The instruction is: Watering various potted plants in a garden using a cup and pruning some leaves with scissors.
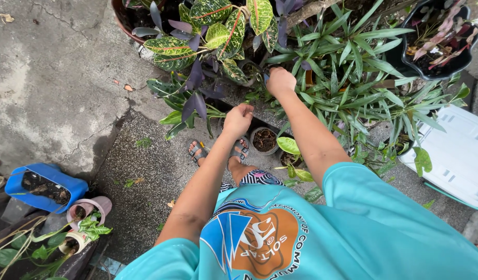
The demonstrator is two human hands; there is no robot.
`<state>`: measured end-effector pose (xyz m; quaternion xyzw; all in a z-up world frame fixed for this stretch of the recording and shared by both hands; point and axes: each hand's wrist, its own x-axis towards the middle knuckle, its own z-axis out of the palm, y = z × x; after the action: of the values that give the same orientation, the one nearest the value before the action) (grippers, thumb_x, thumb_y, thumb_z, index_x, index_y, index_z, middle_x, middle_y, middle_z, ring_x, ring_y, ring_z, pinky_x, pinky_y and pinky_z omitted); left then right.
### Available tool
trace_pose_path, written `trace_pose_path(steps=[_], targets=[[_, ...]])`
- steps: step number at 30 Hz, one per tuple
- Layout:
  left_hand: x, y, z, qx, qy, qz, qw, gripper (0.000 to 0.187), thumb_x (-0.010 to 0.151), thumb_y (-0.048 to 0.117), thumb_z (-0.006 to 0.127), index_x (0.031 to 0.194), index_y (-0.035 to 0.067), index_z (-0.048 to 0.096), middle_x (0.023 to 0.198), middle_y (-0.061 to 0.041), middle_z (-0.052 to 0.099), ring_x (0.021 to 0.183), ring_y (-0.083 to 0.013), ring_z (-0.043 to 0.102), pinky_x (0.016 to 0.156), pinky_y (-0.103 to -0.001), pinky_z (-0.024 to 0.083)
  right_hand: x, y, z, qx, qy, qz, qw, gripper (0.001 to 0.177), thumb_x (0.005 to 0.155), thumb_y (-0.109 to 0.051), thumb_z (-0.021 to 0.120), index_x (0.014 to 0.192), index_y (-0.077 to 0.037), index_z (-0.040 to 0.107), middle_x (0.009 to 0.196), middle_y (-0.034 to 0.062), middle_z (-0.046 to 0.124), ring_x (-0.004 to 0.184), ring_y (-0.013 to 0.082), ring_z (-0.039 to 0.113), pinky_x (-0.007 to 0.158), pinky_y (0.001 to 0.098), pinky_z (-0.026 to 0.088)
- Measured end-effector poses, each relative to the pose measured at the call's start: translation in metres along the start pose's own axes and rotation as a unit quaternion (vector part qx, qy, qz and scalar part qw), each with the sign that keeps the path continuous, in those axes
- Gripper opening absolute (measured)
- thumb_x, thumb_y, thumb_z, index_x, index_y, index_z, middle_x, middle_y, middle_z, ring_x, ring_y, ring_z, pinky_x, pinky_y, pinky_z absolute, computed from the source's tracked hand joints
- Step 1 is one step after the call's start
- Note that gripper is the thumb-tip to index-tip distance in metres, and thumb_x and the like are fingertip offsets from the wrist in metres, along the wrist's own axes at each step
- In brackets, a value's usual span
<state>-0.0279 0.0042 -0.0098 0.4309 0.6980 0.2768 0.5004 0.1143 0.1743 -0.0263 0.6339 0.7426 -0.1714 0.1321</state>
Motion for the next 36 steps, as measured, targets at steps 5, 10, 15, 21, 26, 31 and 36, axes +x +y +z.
trace_pose_path(steps=[5,10,15,21,26,31,36], targets=[[-0.002,0.003,0.0,0.003,0.002,0.006,1.0,0.027,0.091,0.016,0.065,0.116,0.009,0.073,0.096,-0.01,0.077,0.088,-0.0232,0.074,0.083,-0.035,0.057,-0.01,-0.003,-0.009,0.107,-0.052,0.104,0.988,0.036,0.089,-0.031,0.07,0.124,-0.019,0.073,0.123,0.0147,0.071,0.114,0.0334,0.068,0.096,0.0437,0.055],[-0.003,0.003,0.0,-0.007,0.003,0.017,1.0,0.027,0.091,0.016,0.065,0.116,0.008,0.073,0.098,-0.01,0.078,0.09,-0.0234,0.075,0.084,-0.035,0.057,-0.02,-0.001,-0.004,0.166,-0.043,0.156,0.973,0.039,0.086,-0.032,0.072,0.124,-0.021,0.074,0.123,0.0133,0.072,0.114,0.0313,0.069,0.099,0.0418,0.055],[-0.007,0.01,0.0,0.02,-0.002,-0.002,1.0,0.027,0.091,0.017,0.065,0.116,0.009,0.074,0.096,-0.011,0.077,0.087,-0.0245,0.075,0.083,-0.036,0.057,-0.023,0.001,0.012,0.185,-0.042,0.137,0.972,0.043,0.086,-0.033,0.072,0.127,-0.021,0.072,0.124,0.0127,0.072,0.114,0.0318,0.069,0.097,0.0434,0.055],[-0.008,0.006,0.004,0.013,0.015,0.012,1.0,0.027,0.09,0.019,0.066,0.114,0.011,0.074,0.097,-0.01,0.077,0.089,-0.024,0.075,0.083,-0.036,0.057,-0.035,0.014,0.008,0.193,-0.038,0.113,0.974,0.049,0.084,-0.04,0.073,0.128,-0.018,0.07,0.122,0.0139,0.072,0.113,0.0313,0.068,0.097,0.043,0.053],[-0.011,0.008,0.007,0.023,0.01,0.013,1.0,0.027,0.09,0.02,0.065,0.114,0.011,0.074,0.096,-0.01,0.078,0.089,-0.0244,0.075,0.084,-0.036,0.057,-0.063,0.02,-0.008,0.215,-0.033,0.107,0.97,0.052,0.082,-0.04,0.073,0.129,-0.018,0.07,0.119,0.0147,0.074,0.11,0.0302,0.07,0.098,0.0411,0.054],[-0.012,0.011,0.011,0.022,0.014,0.013,1.0,0.025,0.091,0.02,0.066,0.113,0.012,0.074,0.096,-0.009,0.078,0.089,-0.0242,0.075,0.084,-0.036,0.058,-0.082,0.019,-0.03,0.214,0.009,0.071,0.974,0.053,0.083,-0.04,0.074,0.13,-0.018,0.069,0.121,0.0133,0.073,0.11,0.0309,0.07,0.097,0.0425,0.054],[-0.009,0.008,0.016,0.021,0.002,0.024,0.999,0.027,0.091,0.018,0.066,0.115,0.011,0.074,0.096,-0.011,0.077,0.09,-0.0247,0.075,0.085,-0.036,0.057,-0.072,0.008,-0.037,0.076,0.154,-0.083,0.982,0.048,0.079,-0.033,0.08,0.122,-0.014,0.073,0.112,0.0137,0.068,0.106,0.0381,0.065,0.088,0.0487,0.054]])
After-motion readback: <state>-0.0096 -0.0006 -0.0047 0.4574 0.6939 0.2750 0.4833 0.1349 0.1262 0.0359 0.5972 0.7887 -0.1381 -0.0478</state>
